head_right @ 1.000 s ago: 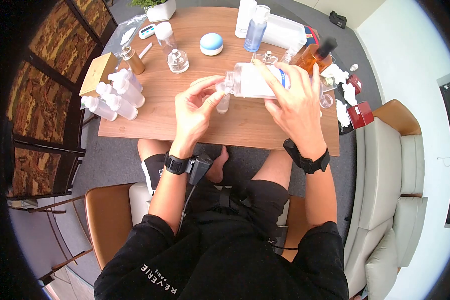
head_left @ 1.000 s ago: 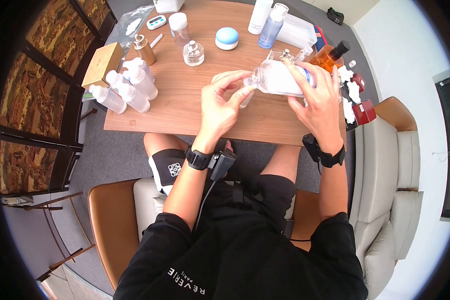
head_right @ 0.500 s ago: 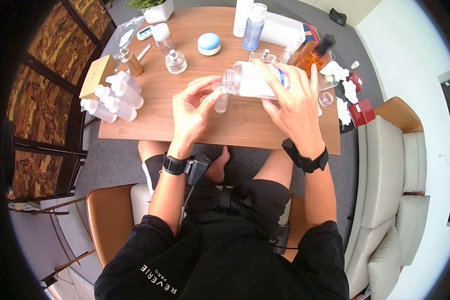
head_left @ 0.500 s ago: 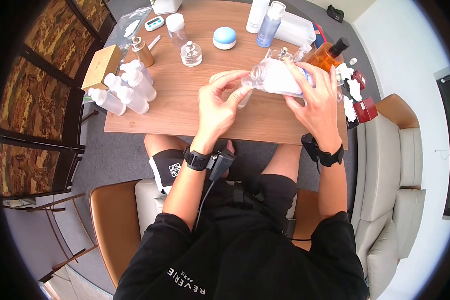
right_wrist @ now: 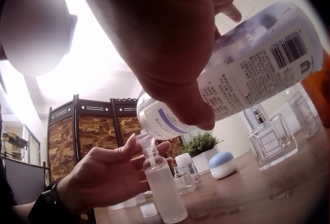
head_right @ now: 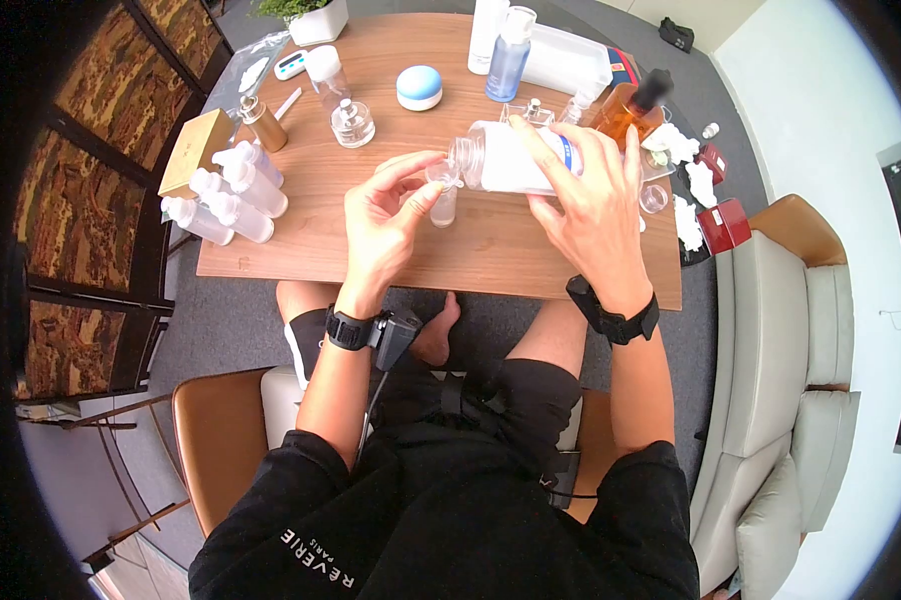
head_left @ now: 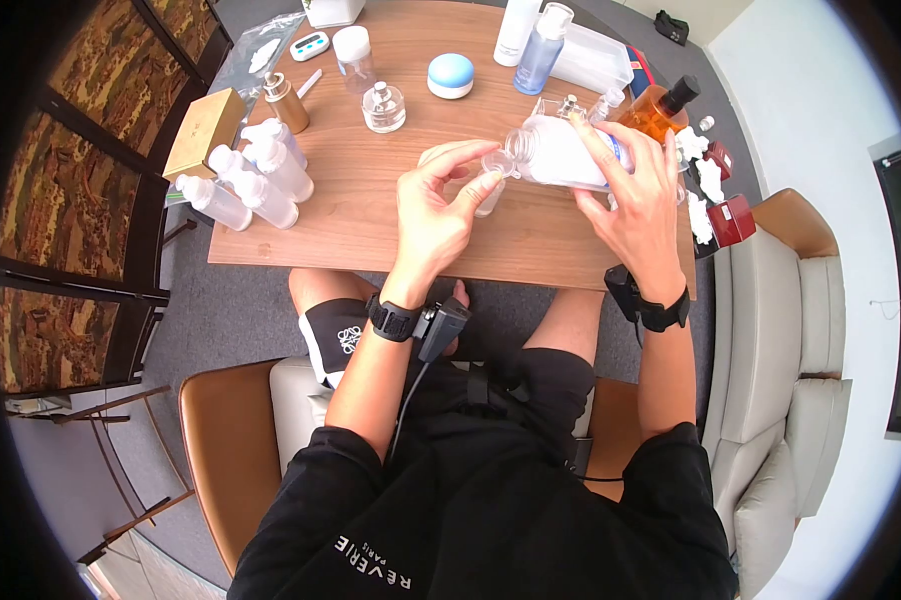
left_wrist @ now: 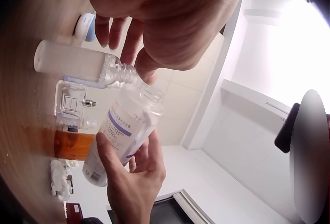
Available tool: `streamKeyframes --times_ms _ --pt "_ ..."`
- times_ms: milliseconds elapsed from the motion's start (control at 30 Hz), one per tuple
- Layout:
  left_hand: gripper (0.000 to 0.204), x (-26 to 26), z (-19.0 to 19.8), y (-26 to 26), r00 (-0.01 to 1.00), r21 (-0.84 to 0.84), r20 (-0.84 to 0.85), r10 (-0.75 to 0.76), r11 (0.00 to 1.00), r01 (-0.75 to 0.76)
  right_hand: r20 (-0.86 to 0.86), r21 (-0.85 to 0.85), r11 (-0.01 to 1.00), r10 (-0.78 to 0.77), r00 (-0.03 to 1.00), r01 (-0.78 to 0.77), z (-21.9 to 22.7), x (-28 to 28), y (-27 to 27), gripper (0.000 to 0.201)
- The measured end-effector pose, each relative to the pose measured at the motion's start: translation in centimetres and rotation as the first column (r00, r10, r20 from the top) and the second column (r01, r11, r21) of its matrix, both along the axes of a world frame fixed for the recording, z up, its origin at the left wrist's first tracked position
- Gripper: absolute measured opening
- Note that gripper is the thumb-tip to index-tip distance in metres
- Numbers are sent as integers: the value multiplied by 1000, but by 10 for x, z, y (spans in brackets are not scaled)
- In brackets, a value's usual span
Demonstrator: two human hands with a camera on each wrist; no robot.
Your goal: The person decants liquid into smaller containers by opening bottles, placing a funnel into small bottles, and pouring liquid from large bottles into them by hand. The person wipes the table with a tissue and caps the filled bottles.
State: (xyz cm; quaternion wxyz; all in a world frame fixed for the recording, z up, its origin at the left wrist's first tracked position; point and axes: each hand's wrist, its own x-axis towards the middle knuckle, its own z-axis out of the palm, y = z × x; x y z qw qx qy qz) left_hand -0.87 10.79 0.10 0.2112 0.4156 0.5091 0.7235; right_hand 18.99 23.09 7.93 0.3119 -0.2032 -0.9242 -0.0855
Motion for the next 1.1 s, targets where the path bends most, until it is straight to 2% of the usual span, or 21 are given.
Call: streamKeyframes --times_ms 1100 --pt "33 2 -4 2 999 26 46 -11 1000 10 37 52 998 -23 999 21 14 -5 -9 84"
